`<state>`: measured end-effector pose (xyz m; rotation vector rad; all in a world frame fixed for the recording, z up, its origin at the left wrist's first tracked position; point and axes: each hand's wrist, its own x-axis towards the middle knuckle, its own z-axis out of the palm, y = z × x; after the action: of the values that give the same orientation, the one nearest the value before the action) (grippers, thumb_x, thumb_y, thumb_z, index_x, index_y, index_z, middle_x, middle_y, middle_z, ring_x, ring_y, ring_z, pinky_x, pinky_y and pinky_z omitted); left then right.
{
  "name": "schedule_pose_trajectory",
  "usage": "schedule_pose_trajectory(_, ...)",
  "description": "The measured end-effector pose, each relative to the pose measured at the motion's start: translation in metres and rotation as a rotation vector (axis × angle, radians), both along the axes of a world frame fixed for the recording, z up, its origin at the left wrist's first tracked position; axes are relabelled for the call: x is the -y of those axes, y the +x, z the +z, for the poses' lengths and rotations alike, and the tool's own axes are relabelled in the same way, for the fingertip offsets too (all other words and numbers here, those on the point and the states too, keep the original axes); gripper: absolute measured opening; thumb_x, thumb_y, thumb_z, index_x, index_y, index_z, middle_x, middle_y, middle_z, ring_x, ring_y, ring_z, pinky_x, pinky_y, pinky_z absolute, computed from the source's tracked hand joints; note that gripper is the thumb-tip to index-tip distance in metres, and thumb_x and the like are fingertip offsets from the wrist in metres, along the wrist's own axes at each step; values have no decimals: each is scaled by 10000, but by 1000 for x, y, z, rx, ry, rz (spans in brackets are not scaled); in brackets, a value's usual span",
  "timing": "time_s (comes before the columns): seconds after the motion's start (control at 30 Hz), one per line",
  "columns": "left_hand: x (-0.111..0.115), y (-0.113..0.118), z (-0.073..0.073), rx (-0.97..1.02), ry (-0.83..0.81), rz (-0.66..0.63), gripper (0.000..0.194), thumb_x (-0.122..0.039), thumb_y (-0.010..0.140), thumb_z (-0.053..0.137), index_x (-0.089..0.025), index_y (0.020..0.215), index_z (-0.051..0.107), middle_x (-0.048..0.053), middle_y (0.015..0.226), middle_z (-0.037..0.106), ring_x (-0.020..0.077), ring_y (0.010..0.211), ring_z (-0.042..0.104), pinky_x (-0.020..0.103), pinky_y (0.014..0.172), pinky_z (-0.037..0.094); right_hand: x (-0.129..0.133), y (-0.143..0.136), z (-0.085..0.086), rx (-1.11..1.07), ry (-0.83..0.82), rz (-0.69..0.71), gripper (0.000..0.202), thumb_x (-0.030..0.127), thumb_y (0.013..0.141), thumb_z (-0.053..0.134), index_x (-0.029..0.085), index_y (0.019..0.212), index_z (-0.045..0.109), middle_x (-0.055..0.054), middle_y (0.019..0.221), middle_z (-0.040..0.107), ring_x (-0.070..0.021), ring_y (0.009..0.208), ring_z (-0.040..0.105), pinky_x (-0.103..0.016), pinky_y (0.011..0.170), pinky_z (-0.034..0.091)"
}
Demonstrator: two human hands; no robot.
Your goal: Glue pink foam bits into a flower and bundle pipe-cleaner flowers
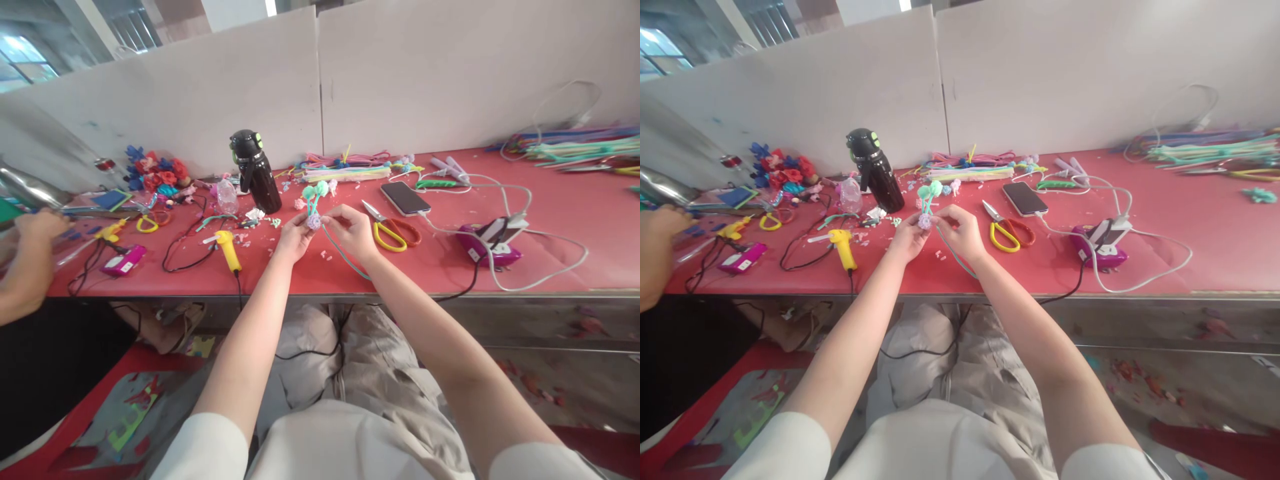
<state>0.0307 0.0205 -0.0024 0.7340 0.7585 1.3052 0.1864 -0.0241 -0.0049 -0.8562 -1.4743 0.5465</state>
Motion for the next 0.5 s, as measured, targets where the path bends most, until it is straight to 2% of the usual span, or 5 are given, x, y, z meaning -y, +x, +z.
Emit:
schedule_pose_trajectory(0.2,-2,-2,-1,14,-34,-5,293,117,723,608,-147,783,718,4,724,701,87,667,647,193,699,514,-5,-2,-5,6,-27,-26,478,711,995,502,256,850,519,3,720,595,-166,664,541,-336,701,471)
schedule_pose_trajectory(0.33,-4,-5,-3,56,-60,3,324,124,706,566,-159,803,692,-8,728,676,79,665,625,180,704,517,-11,0,-11,22,-89,-82,595,814,998,349,274,753,395,22,633,487,-156,611,466,-326,640,408)
schedule_pose_trajectory(0.43,-3,-7,-1,103,-79,25,342,139,701,504,-151,803,654,-8,719,646,66,637,592,165,690,509,-15,3,-13,61,-152,-140,626,800,985,418,268,665,334,34,565,405,-143,568,397,-321,587,354)
schedule_pose_trajectory(0.5,-2,-8,2,134,-87,32,342,149,711,473,-138,803,635,-3,727,637,53,625,579,147,678,500,-16,4,-13,75,-141,-154,595,729,973,528,258,642,378,29,569,448,-144,574,427,-319,600,379)
